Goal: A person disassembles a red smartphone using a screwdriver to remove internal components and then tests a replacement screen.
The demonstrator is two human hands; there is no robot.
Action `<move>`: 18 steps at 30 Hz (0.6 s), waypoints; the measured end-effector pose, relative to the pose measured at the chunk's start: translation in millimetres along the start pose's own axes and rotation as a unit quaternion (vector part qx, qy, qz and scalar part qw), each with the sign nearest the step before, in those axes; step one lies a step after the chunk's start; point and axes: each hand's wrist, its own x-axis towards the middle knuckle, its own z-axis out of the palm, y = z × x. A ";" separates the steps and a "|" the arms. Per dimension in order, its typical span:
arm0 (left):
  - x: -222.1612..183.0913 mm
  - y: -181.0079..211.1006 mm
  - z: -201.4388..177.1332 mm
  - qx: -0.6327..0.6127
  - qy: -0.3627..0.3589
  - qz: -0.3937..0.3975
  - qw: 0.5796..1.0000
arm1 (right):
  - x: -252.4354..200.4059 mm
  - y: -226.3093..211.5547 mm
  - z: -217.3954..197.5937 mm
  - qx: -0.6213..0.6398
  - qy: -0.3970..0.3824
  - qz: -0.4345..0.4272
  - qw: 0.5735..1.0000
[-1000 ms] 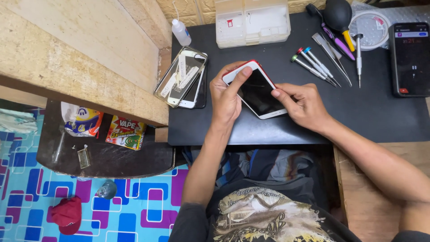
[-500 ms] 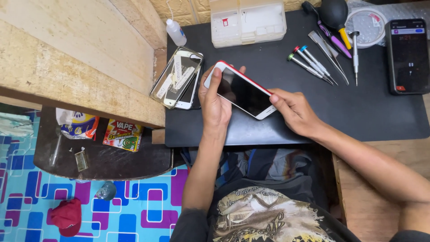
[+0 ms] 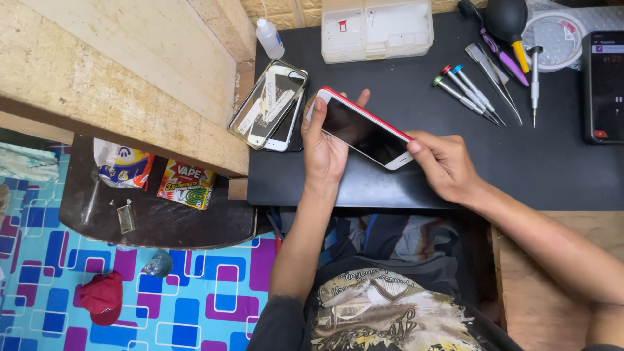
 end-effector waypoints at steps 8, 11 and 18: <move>-5.7 2.1 2.5 0.012 -0.008 0.007 1.000 | -0.8 3.9 4.4 0.006 0.014 0.022 1.000; -6.9 7.0 1.2 0.014 -0.007 0.002 1.000 | 7.6 -16.1 6.4 0.034 0.000 0.031 0.999; -6.6 11.9 -1.4 0.029 0.033 0.012 0.999 | -2.8 9.5 6.8 -0.015 0.054 0.006 0.998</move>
